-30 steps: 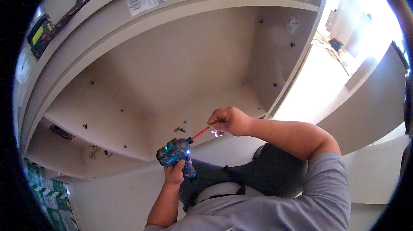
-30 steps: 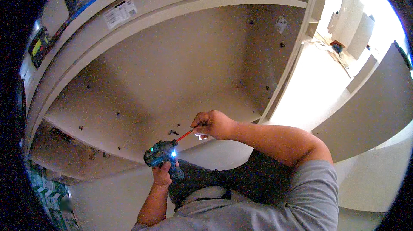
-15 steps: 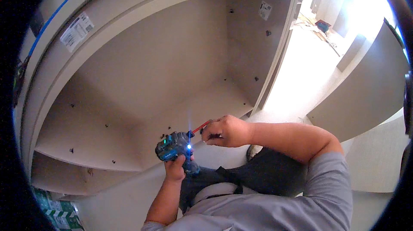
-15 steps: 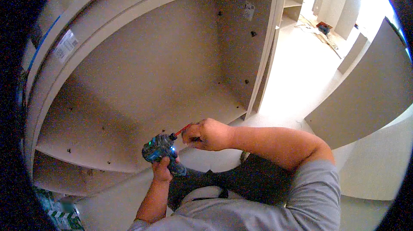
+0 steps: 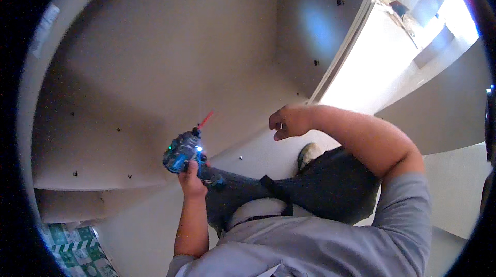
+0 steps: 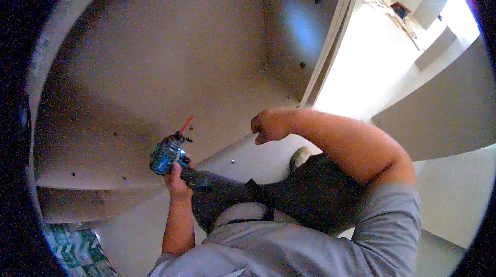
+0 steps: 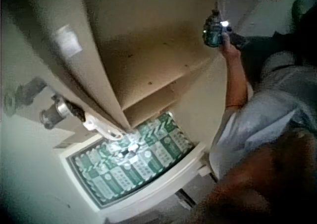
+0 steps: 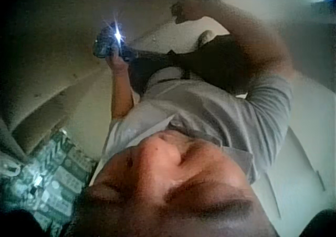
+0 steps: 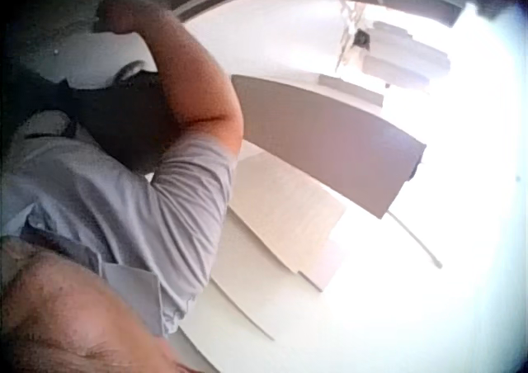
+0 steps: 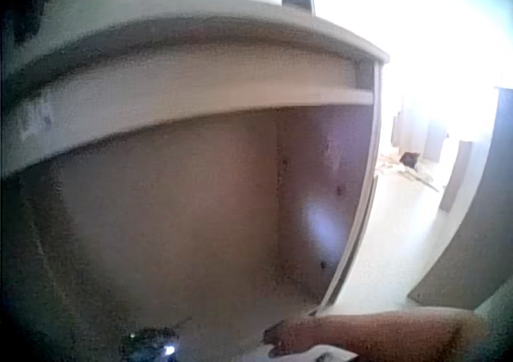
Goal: The person uses a power drill to screw small brackets or hardware into the interior walls of a wooden cabinet unit.
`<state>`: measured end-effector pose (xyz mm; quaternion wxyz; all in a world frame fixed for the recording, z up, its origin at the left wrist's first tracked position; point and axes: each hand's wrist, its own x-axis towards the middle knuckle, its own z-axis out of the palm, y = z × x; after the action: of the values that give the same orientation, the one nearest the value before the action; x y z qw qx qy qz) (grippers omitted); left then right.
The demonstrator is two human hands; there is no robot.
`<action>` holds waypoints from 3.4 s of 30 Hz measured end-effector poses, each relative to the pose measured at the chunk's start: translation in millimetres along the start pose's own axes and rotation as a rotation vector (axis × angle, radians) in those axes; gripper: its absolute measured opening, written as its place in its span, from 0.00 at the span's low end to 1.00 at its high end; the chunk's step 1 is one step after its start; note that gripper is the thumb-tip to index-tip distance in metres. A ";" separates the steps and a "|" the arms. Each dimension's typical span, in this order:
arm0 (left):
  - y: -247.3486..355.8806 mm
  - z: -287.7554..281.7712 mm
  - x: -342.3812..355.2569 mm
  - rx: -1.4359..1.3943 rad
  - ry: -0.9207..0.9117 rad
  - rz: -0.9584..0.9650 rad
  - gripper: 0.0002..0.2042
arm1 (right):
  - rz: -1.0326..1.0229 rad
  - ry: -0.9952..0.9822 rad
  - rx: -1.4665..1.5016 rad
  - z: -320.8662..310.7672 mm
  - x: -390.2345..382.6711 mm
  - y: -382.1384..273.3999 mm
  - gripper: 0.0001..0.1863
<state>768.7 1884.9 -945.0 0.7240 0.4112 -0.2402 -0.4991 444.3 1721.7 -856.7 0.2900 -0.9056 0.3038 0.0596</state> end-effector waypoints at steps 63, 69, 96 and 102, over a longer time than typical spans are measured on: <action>90.7 -51.8 -55.7 0.006 -0.224 -0.079 0.27 | -0.187 0.460 0.519 -29.9 41.9 -183.4 0.14; 92.5 -47.2 -52.1 0.023 -0.253 -0.070 0.28 | -0.211 0.432 0.548 -28.4 43.5 -177.0 0.15; 105.6 -43.1 -48.4 -0.025 -0.296 -0.216 0.40 | -0.347 0.468 0.412 -37.2 52.3 -171.9 0.13; 107.2 -43.2 -46.5 -0.027 -0.279 -0.268 0.41 | -0.392 0.498 0.358 -36.5 55.1 -169.0 0.13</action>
<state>839.8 1960.6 -876.2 0.6161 0.3564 -0.2746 -0.6465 585.2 1782.2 -759.6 0.3671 -0.8682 0.1912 -0.2738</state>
